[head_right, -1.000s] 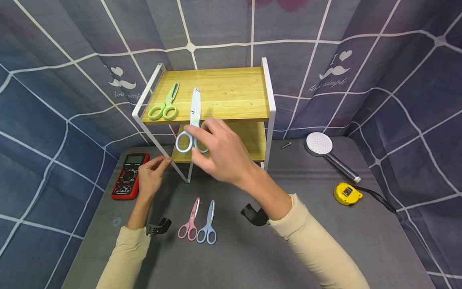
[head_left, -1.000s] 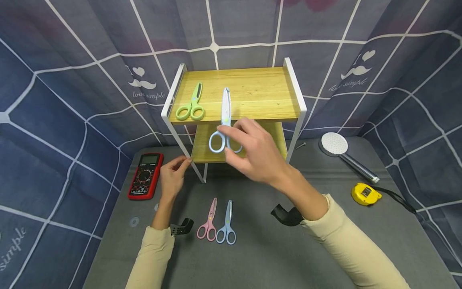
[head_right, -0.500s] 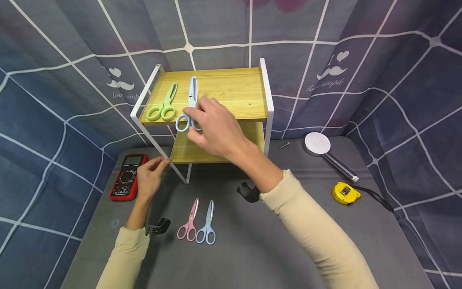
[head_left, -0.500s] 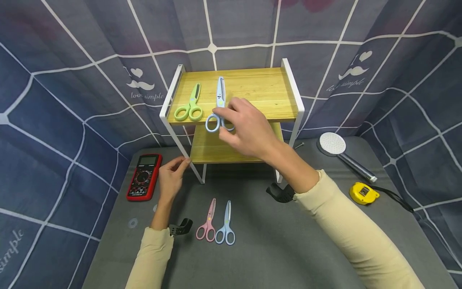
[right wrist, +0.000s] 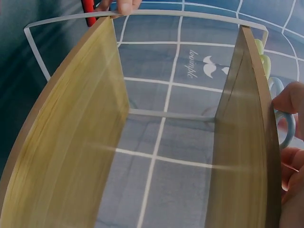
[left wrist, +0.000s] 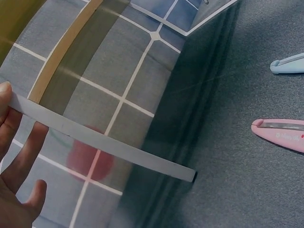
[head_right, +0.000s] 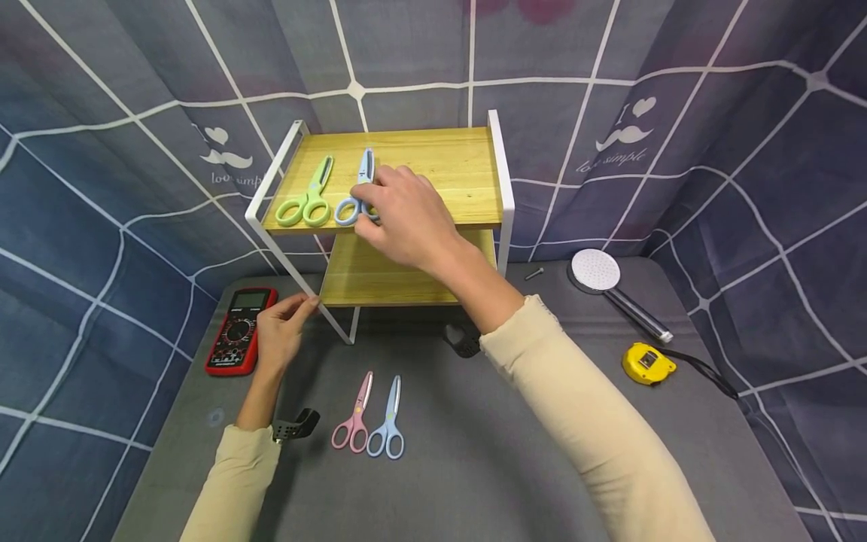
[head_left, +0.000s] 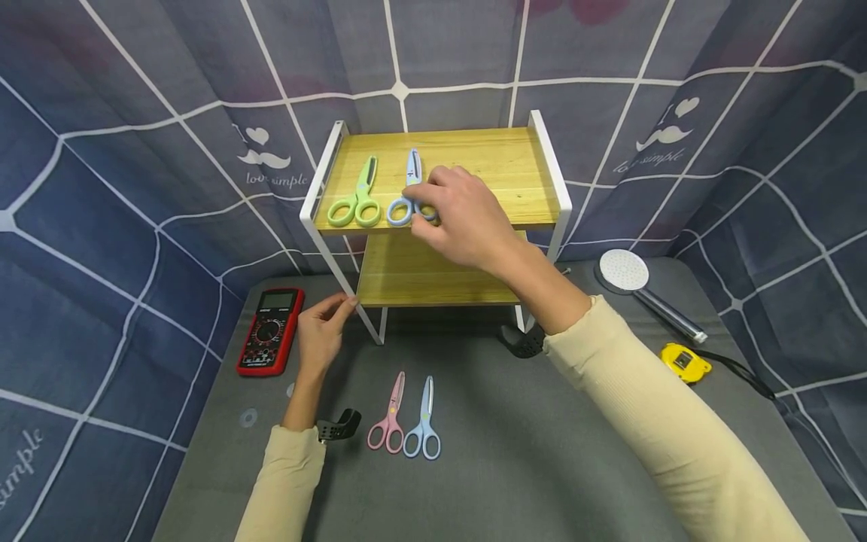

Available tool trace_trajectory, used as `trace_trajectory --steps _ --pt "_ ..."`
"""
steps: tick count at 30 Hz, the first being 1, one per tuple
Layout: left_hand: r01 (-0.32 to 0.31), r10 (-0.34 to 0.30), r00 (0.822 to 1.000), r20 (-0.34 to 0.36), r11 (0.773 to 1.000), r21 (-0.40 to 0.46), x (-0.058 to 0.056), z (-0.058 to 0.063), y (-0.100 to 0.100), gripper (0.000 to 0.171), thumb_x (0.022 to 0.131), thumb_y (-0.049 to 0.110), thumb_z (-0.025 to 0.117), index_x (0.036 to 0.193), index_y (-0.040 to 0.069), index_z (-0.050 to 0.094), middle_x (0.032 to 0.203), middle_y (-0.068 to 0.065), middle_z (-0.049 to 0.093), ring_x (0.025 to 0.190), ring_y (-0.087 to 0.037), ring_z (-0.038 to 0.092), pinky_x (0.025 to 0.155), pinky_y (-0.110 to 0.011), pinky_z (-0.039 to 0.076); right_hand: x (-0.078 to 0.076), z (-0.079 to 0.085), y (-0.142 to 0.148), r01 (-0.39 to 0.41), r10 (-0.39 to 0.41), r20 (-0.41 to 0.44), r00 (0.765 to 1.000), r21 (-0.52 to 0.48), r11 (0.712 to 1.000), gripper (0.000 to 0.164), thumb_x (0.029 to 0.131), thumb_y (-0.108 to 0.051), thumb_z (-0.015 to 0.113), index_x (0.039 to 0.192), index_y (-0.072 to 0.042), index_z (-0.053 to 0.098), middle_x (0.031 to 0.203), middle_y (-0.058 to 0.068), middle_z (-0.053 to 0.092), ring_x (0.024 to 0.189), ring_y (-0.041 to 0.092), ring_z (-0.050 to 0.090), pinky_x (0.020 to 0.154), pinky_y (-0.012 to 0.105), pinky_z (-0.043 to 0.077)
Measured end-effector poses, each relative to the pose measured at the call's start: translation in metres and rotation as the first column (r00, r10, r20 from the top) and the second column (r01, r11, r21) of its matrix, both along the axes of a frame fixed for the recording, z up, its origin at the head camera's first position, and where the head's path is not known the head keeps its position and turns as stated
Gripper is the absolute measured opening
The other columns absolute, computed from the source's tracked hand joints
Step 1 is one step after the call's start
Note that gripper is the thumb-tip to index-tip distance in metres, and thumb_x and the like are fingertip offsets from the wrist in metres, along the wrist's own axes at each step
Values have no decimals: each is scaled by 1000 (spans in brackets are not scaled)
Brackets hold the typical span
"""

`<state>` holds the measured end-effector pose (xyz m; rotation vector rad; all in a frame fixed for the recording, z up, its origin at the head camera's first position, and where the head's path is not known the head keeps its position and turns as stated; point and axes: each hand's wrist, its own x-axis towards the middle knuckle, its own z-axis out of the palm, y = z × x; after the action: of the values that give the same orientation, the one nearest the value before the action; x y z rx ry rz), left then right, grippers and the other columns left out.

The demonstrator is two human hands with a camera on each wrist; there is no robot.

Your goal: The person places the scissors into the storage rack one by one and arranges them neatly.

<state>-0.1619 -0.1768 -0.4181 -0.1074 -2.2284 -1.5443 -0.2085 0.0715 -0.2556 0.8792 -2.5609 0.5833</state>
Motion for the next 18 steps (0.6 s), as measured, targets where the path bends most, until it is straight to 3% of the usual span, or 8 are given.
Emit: trace_trajectory --steps 4,10,17,18 --pt "5 -5 1000 -4 1000 13 -1 -1 0 15 91 3 70 92 -12 70 82 -26 68 75 -38 63 62 -17 43 -1 0 -1 9 -9 0 1000 13 1000 35 91 -20 55 121 -9 69 100 8 63 83 25 49 76 36 39" --pt "9 -9 1000 -12 999 36 -1 -2 -1 14 91 2 70 91 -12 70 80 -27 67 69 -11 61 61 -17 42 0 1 1 8 -8 -2 1000 32 999 37 94 -24 58 125 -6 66 106 8 67 89 25 52 81 38 40" --pt "4 -4 1000 -5 1000 22 0 -1 0 15 91 3 70 90 -12 70 80 -27 67 73 -36 60 61 -18 41 2 -2 4 -11 11 -12 1000 30 999 43 95 -32 65 128 -5 64 113 10 69 93 26 53 85 39 39" --pt "3 -3 1000 -1 1000 19 0 -1 0 15 91 3 70 90 -12 70 80 -26 67 73 -34 61 61 -18 41 2 -3 5 -15 15 -17 1000 34 999 44 95 -33 66 129 -5 64 114 11 69 94 27 54 86 40 39"
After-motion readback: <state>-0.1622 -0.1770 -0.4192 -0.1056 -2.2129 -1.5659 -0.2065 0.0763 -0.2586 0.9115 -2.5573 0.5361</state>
